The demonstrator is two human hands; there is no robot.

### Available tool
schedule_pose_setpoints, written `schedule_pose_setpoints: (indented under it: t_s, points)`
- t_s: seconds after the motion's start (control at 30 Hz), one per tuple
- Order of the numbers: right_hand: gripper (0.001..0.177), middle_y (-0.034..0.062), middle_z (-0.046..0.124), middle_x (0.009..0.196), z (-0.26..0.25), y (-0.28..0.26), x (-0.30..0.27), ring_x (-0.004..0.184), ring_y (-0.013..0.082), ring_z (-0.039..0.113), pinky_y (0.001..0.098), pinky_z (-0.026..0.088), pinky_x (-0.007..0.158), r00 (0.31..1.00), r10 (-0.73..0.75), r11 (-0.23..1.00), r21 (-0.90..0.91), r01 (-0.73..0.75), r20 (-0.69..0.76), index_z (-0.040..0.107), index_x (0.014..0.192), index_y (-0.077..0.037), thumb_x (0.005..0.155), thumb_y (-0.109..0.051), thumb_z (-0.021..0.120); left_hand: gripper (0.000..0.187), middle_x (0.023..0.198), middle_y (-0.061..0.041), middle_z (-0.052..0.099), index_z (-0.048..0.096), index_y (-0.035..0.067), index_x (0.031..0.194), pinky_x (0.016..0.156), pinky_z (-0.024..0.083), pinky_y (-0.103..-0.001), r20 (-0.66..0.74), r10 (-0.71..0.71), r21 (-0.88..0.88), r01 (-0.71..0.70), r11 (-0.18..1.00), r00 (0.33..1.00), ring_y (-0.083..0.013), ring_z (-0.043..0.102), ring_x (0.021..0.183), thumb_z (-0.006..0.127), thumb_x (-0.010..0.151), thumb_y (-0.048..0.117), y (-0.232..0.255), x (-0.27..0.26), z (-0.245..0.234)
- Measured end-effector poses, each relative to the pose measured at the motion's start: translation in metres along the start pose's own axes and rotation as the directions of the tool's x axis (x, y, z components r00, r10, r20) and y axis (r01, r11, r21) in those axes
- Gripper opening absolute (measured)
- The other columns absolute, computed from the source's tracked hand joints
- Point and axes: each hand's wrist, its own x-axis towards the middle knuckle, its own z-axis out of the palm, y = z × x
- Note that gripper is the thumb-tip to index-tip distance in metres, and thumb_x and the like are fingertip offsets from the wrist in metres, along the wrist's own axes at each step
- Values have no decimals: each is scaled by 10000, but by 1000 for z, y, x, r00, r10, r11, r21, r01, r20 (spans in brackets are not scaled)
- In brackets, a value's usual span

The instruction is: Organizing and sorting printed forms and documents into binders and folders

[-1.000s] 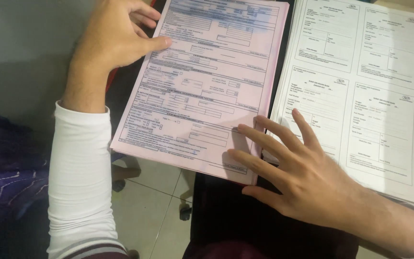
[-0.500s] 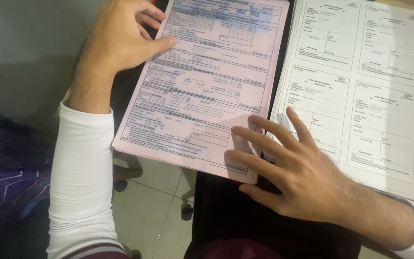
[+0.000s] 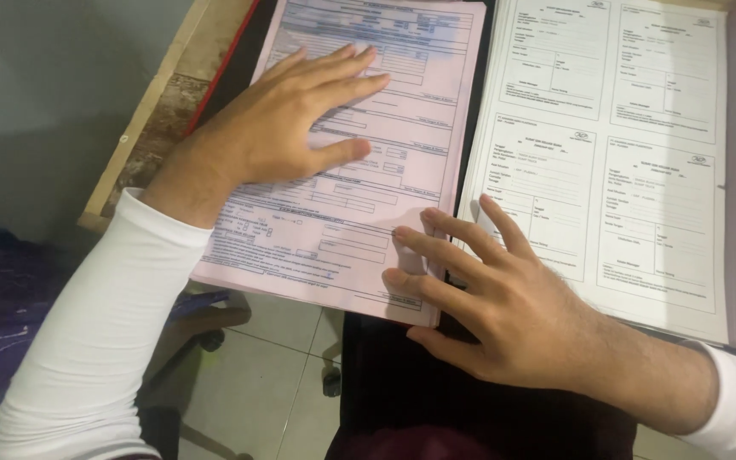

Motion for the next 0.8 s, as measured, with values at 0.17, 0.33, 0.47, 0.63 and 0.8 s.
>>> schedule_pose_setpoints:
  t_s: [0.17, 0.33, 0.47, 0.63, 0.8]
  points:
    - [520, 154, 602, 1430, 1, 2, -2, 1334, 417, 557, 723, 359, 1107, 1000, -21, 1000, -14, 21, -5, 644, 1304, -167, 887, -457, 752, 722, 1690, -108, 229, 318, 226, 1611, 1207, 112, -595, -4, -58, 35, 59, 998, 998, -319, 178, 1549, 521, 999, 551, 0, 2, 2]
    - [559, 155, 602, 1412, -3, 2, -1, 1297, 410, 565, 727, 360, 1095, 999, -33, 999, -13, 33, 27, 637, 1299, -163, 854, -483, 753, 752, 1702, -114, 173, 248, 258, 1629, 1212, 96, -606, -32, -162, 102, 165, 981, 986, -337, 148, 1556, 421, 1002, 636, -12, 6, 7]
    - [582, 194, 593, 1393, -7, 1, -3, 1263, 423, 573, 723, 359, 1090, 998, -64, 997, -33, 64, 26, 636, 1297, -135, 854, -498, 740, 797, 1712, -91, 135, 231, 243, 1640, 1212, 91, -563, 15, -230, 97, 228, 969, 973, -320, 110, 1559, 461, 977, 620, -5, 8, -2]
    - [628, 240, 581, 1380, -7, -2, -8, 1247, 444, 575, 725, 392, 1078, 999, -49, 997, -62, 50, 15, 630, 1305, -97, 834, -491, 765, 886, 1732, -7, 24, 118, 318, 1646, 1217, 81, -516, 170, -354, 181, 324, 929, 920, -246, 37, 1569, 373, 896, 714, 10, 24, -17]
    - [690, 218, 580, 1319, -5, -6, -10, 1212, 408, 588, 594, 508, 1039, 997, -76, 969, -239, 66, -30, 599, 1255, -116, 756, -568, 750, 1031, 1738, 82, 106, 116, 556, 1605, 1223, 273, -565, 231, -739, 480, 586, 653, 633, -303, 210, 1573, 435, 675, 868, 39, 54, -40]
